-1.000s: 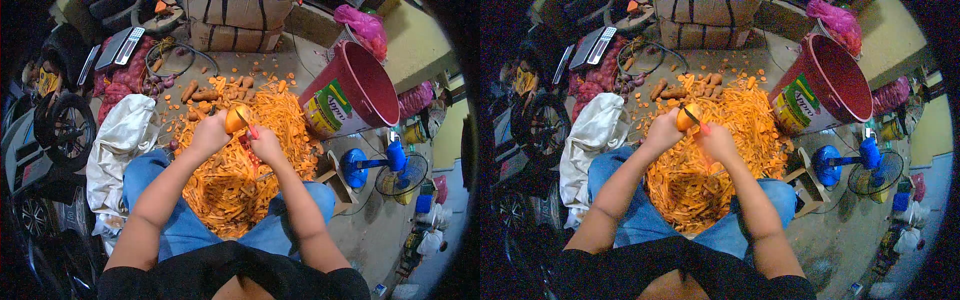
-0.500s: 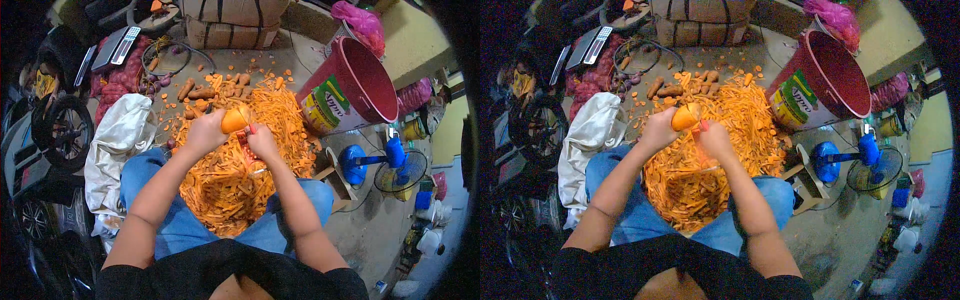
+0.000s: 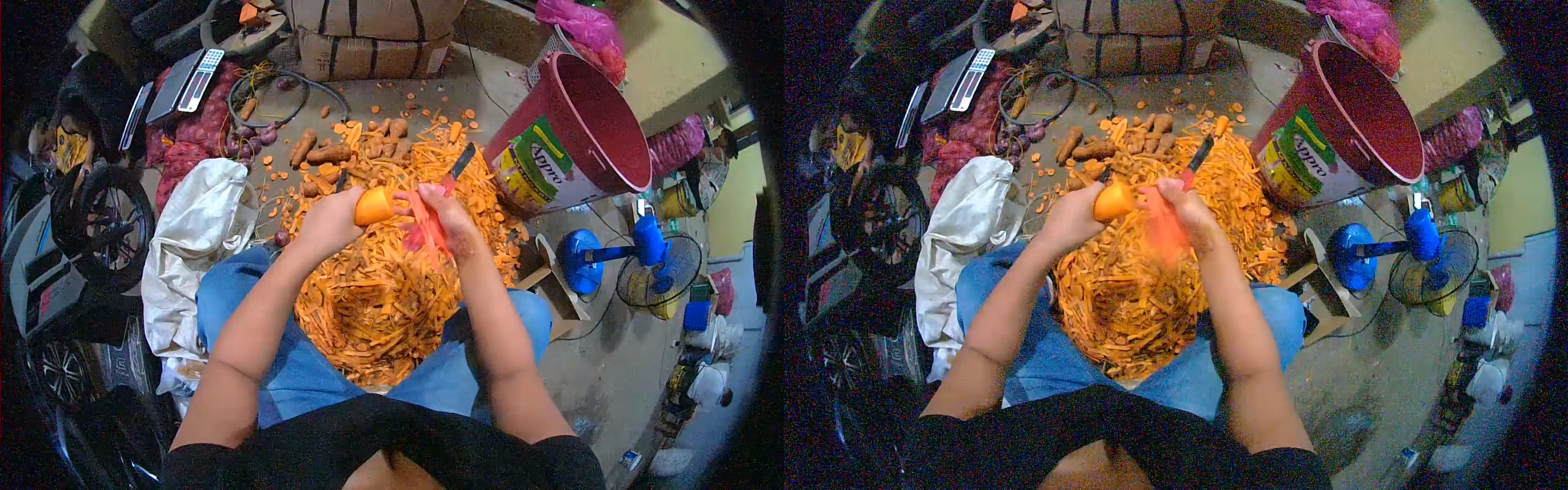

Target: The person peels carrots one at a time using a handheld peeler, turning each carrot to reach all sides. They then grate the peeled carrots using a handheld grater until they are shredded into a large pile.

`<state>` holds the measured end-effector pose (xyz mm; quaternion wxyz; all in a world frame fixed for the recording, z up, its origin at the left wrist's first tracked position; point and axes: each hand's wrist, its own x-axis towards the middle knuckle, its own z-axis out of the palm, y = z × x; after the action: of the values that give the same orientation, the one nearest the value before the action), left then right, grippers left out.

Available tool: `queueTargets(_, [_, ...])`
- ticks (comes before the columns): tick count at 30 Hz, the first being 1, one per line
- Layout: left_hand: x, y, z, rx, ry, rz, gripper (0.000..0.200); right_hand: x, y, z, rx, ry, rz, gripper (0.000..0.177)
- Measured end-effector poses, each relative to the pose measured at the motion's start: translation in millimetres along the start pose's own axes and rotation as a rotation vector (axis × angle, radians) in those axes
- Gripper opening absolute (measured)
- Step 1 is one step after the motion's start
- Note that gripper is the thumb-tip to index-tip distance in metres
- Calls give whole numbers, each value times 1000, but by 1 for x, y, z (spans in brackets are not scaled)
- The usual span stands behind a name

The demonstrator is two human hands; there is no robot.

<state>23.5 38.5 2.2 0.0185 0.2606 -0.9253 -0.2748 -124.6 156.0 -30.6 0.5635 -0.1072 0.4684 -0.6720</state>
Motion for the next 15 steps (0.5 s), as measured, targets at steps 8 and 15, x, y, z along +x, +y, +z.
queueTargets(8, [-4, -6, 29, -93, -299, 138, 50, 0, 38, -9, -418, -199, 114, 15])
queueTargets(15, [4, -12, 1, -128, 66, 22, 56, -28, -56, -29, -362, 153, -258, 24])
